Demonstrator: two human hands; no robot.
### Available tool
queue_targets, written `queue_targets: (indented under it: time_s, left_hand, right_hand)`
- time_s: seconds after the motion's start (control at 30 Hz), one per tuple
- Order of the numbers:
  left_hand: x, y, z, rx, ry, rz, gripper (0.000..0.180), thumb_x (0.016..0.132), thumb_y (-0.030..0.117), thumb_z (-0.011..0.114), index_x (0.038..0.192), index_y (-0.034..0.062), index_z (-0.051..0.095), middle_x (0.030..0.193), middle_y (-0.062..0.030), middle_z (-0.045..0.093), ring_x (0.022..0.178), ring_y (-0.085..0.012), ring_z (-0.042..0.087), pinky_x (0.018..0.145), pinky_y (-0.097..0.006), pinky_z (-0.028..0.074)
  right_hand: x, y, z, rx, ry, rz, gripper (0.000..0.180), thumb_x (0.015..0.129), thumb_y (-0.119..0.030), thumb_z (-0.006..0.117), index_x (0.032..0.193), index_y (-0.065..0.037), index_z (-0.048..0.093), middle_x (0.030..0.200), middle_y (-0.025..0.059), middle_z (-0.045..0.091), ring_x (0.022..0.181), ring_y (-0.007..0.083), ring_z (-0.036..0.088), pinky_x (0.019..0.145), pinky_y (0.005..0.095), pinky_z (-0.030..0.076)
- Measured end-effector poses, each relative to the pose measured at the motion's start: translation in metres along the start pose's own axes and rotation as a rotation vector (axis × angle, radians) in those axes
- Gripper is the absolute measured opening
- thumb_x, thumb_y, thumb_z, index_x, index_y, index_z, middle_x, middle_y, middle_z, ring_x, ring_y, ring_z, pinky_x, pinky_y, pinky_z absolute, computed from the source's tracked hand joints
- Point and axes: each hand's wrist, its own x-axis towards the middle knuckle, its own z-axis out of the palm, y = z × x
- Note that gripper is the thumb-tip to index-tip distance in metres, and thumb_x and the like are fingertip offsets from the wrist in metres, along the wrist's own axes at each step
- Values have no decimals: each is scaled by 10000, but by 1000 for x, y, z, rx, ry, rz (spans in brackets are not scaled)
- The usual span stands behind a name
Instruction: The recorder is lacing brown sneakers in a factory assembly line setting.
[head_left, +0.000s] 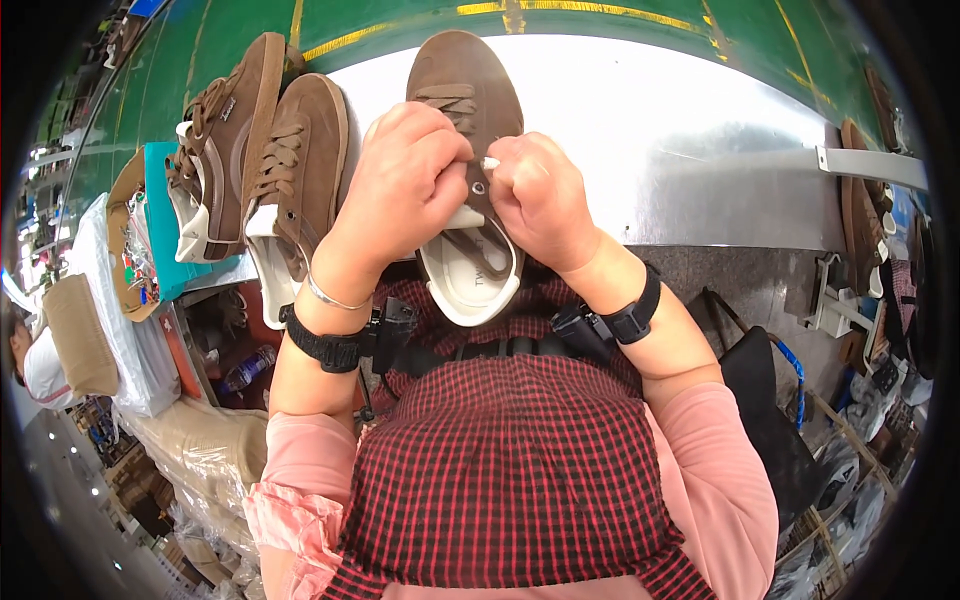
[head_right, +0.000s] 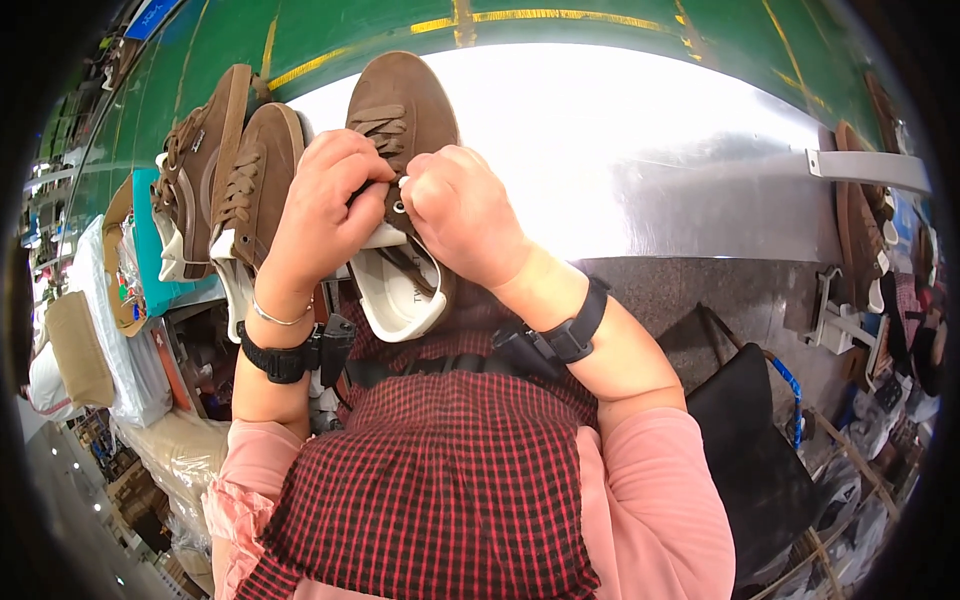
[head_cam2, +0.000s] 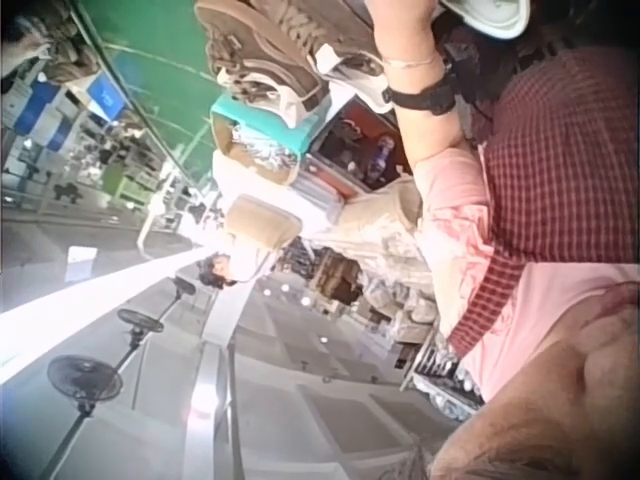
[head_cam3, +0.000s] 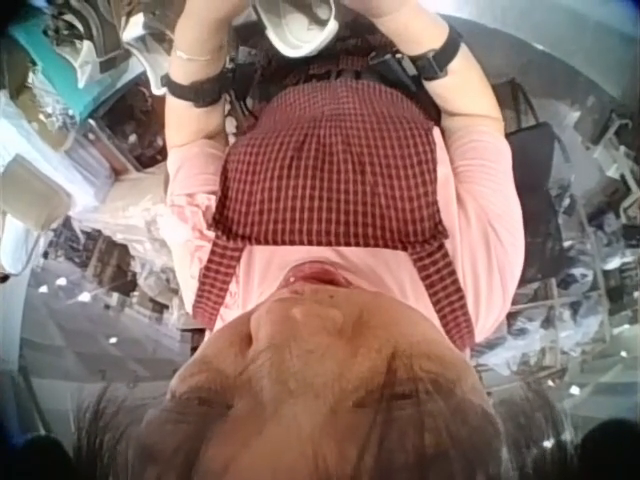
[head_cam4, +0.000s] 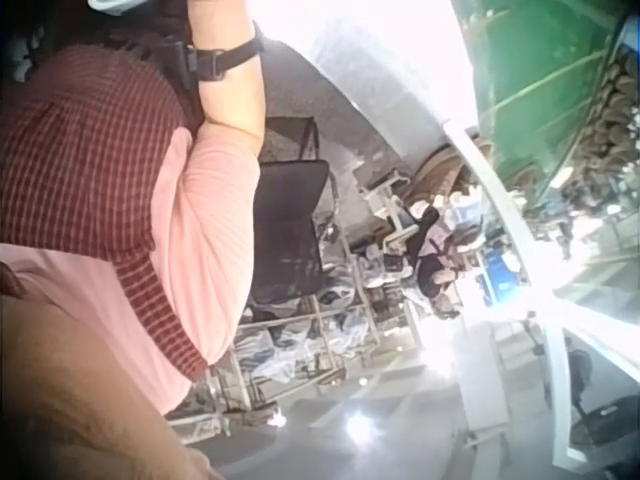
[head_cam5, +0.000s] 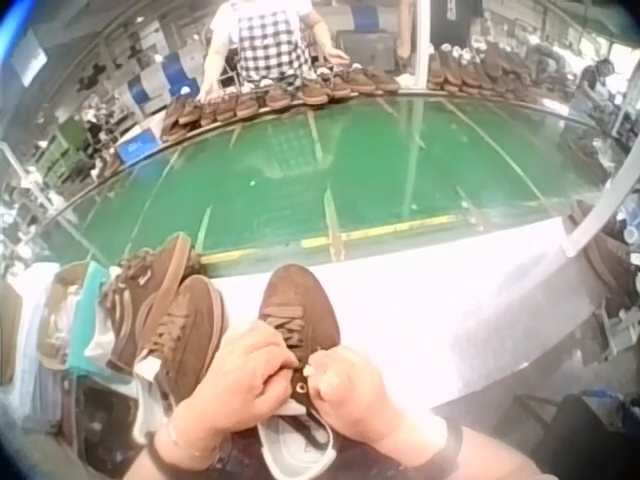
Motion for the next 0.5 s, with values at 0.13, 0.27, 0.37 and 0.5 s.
queue_targets:
  time_s: [0.13,0.27,0.37,0.5]
  left_hand:
    - [-2,6,-4,-59,-78,-44,139,650,85,643,748,10,577,811,-112,544,826,-298,517,757,-383,422]
    - [-7,7,-1,-55,-91,-95,164,657,106,660,772,15,584,854,-113,543,890,-311,513,800,-395,415]
    - [-9,6,2,-65,-10,-85,124,631,103,651,716,35,589,832,-94,546,858,-292,512,782,-395,412]
    - [-12,8,-1,-86,-51,-128,152,645,78,667,765,31,587,870,-102,541,940,-321,507,839,-410,402]
  right_hand:
    - [-3,4,1,31,-10,-14,291,634,52,638,824,-70,454,807,82,552,671,273,529,610,366,449]
    - [-1,5,-1,39,-29,-41,291,626,44,644,803,-67,442,809,92,560,664,274,534,603,365,454]
    - [-2,5,-1,41,-32,-51,291,614,32,649,783,-69,435,810,96,563,670,271,533,604,365,454]
    - [-4,7,-4,75,-68,-61,277,589,7,653,742,-68,434,822,101,576,680,268,532,606,365,452]
